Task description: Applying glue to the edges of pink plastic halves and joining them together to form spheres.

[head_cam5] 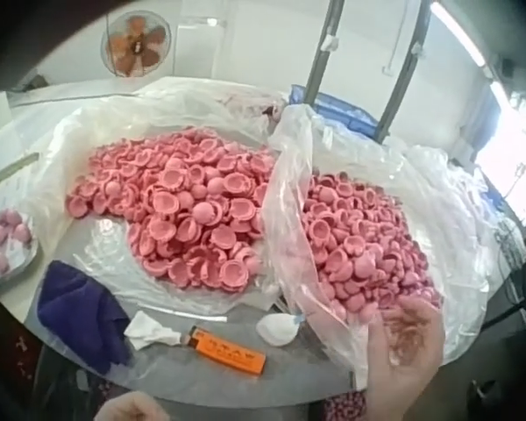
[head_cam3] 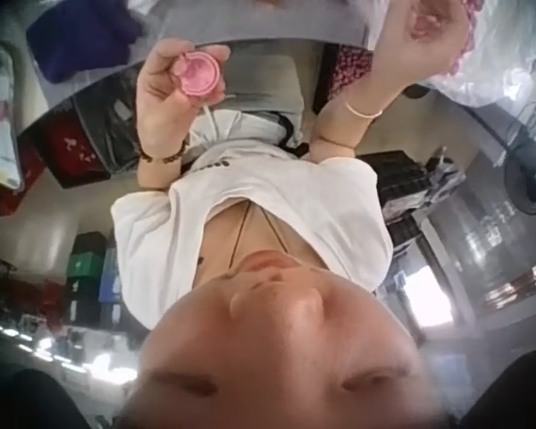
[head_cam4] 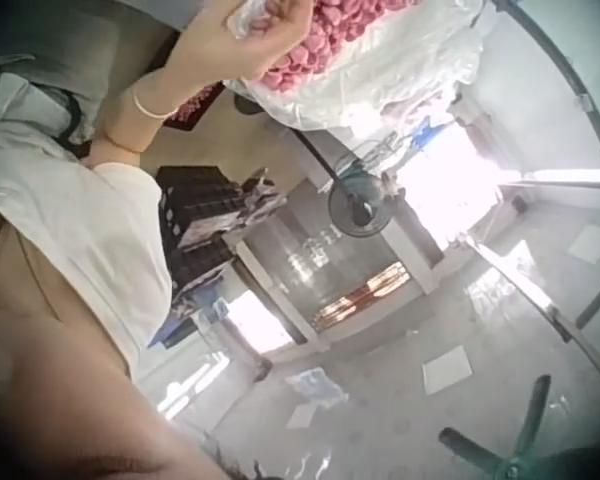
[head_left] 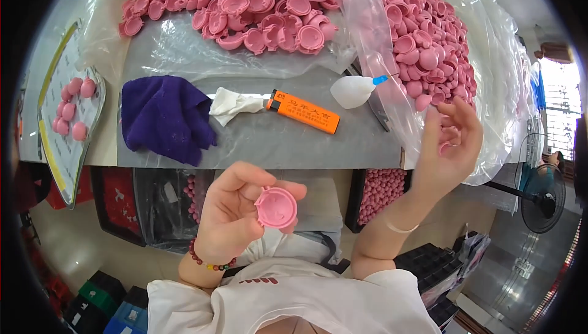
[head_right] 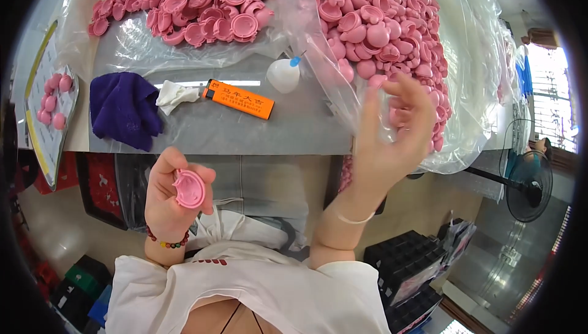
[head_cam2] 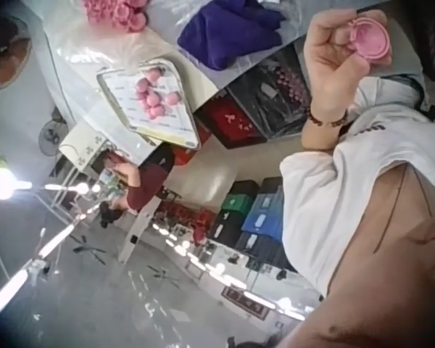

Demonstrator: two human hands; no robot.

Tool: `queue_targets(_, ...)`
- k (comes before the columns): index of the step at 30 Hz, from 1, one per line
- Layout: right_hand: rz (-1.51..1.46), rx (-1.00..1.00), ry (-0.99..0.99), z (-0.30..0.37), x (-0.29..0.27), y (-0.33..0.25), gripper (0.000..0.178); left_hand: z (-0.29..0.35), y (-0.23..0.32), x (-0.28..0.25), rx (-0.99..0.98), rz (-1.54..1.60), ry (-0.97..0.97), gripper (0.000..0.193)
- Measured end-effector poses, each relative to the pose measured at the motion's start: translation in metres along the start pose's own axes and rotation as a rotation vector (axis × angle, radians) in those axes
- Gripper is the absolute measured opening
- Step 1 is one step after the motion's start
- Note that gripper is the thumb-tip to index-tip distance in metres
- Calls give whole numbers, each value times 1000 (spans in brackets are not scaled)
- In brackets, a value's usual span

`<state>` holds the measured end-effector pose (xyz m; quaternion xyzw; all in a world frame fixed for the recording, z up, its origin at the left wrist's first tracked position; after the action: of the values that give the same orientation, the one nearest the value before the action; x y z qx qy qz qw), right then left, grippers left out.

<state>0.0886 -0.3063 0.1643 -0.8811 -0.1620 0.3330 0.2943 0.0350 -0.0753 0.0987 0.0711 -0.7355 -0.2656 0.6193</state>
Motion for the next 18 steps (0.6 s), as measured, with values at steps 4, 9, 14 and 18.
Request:
queue_targets(4,198,195,-221,-20,11,30,30,-3,-6,-1,-35,-51,170,44)
queue_targets(9,-324,271,-237,-8,-6,2,26,-3,-2,3,-6,-130,156,44)
queue_targets(14,-400,361,-907,48,36,-16,22,-4,2,-4,-2,-224,198,44)
queue_targets(18,-160,145,-792,48,31,-14,26,-6,4,2,11,-166,-25,40)
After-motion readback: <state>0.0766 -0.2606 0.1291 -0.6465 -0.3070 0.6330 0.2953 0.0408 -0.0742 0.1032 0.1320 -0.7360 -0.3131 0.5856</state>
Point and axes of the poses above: each hand's wrist, its own z-axis away from the middle knuckle, its own x-axis out of the palm, y = z × x, the point moved 5 cm from there along -z, towards the middle knuckle, and after that the axes turned 5 degrees about x, right-handed, at the moved point
